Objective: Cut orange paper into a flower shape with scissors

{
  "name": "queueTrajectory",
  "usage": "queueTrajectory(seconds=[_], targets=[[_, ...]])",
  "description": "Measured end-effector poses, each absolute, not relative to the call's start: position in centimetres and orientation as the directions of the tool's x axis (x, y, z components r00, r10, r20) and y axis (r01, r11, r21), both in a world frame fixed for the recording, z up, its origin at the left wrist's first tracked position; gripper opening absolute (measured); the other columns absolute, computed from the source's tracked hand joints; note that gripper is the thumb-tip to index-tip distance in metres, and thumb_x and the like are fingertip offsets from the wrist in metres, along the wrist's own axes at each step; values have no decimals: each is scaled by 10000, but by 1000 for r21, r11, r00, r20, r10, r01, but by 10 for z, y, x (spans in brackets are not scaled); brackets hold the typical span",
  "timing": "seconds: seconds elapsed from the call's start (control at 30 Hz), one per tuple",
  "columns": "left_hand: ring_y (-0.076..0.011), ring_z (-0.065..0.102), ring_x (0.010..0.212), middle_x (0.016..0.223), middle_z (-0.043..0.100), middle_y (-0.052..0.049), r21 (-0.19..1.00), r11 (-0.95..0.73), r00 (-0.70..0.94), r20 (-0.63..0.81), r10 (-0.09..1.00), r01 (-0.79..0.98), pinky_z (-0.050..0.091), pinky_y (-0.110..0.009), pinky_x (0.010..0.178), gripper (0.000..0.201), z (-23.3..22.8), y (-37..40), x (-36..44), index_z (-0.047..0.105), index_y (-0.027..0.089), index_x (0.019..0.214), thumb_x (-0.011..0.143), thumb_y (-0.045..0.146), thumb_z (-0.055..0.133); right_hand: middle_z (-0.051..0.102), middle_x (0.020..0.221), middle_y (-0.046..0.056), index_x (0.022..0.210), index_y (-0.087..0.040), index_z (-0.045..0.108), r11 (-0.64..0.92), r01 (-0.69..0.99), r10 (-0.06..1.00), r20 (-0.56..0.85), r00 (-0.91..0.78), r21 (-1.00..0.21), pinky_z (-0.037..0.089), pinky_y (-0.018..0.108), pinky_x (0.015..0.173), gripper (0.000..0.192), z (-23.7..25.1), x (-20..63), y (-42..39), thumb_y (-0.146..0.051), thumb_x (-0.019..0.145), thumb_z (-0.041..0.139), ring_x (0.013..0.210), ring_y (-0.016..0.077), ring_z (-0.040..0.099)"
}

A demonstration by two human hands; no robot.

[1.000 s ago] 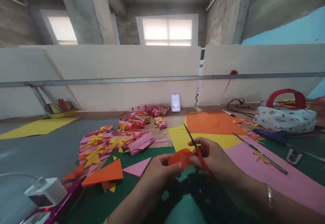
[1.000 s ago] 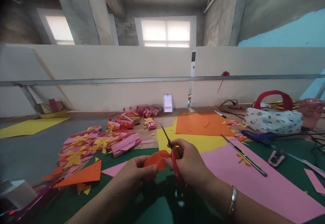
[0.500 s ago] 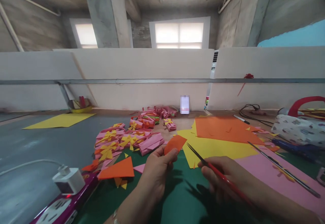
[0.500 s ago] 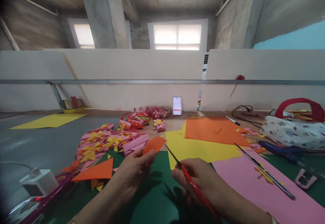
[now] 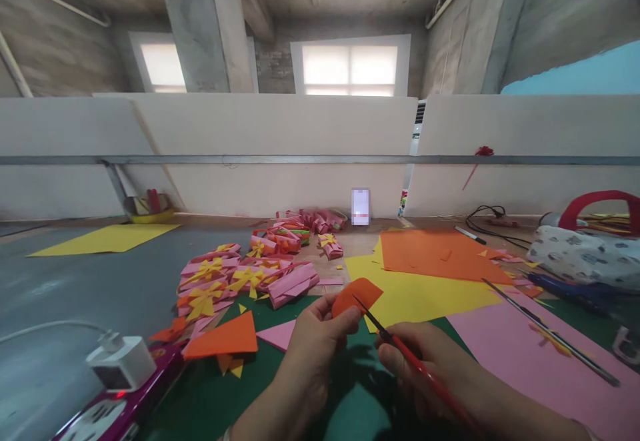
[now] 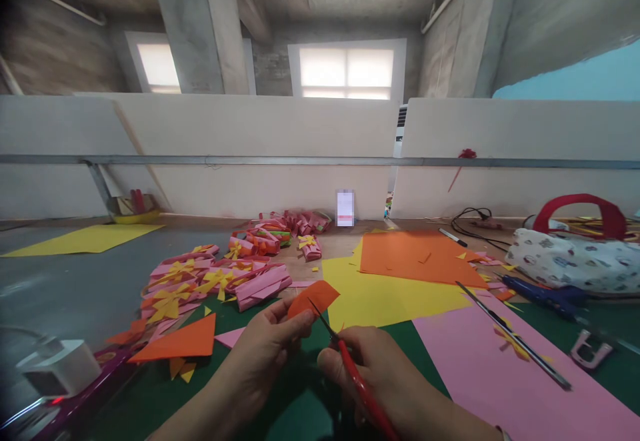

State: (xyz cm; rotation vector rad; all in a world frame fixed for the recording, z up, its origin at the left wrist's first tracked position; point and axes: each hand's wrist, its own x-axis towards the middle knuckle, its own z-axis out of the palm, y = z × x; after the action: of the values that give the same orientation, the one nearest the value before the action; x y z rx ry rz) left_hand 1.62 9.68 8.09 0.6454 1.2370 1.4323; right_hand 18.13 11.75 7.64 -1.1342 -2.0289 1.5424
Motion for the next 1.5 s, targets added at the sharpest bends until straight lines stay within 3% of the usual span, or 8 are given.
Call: queueTrajectory(seconds=[0.3, 0.5, 0.83, 1.23, 1.5], targets=[[-60, 455, 520, 603, 568, 50, 901, 138, -261, -262, 929, -412, 311, -177, 502, 383, 84, 95, 20, 651, 166, 929, 566, 214, 766, 463, 603, -46, 726, -181, 481, 170, 420, 787, -134, -602, -891, 309, 155, 413, 353, 84, 181, 114, -506, 814, 584, 477, 60, 413], [-35, 425, 515, 623, 554, 52, 892, 132, -219, -245, 944, -432, 272, -155, 475, 369, 87, 94, 20, 637, 141, 945, 598, 173, 757, 472, 646, -39, 751, -185, 494, 146, 440, 778, -172, -604, -886, 298, 153, 414, 323, 83, 182, 114, -489, 825, 576, 492, 60, 412], [-30, 400, 480, 588, 529, 50, 883, 147, -182, -251, 951, -446, 262, -141, 449, 357, 85, 94, 18, 611, 129, 961, 625, 148, 731, 417, 580, -65, 715, -184, 471, 150, 413, 774, -153, -614, -898, 284, 156, 397, 352, 84, 180, 115, -496, 813, 599, 435, 46, 382], [-27, 395, 482, 559, 498, 53, 869, 148, -188, -263, 946, -473, 260, -131, 444, 240, 86, 94, 19, 621, 130, 885, 660, 113, 704, 463, 515, -73, 729, -188, 470, 150, 381, 780, -128, -613, -912, 296, 140, 341, 391, 72, 178, 114, -554, 806, 586, 370, 47, 414], [-41, 405, 467, 545, 517, 52, 886, 148, -180, -249, 952, -440, 285, -149, 448, 228, 83, 94, 17, 611, 144, 854, 651, 148, 712, 479, 474, -66, 731, -190, 480, 168, 510, 808, -179, -562, -844, 294, 170, 375, 291, 79, 176, 115, -446, 853, 546, 363, 62, 442]])
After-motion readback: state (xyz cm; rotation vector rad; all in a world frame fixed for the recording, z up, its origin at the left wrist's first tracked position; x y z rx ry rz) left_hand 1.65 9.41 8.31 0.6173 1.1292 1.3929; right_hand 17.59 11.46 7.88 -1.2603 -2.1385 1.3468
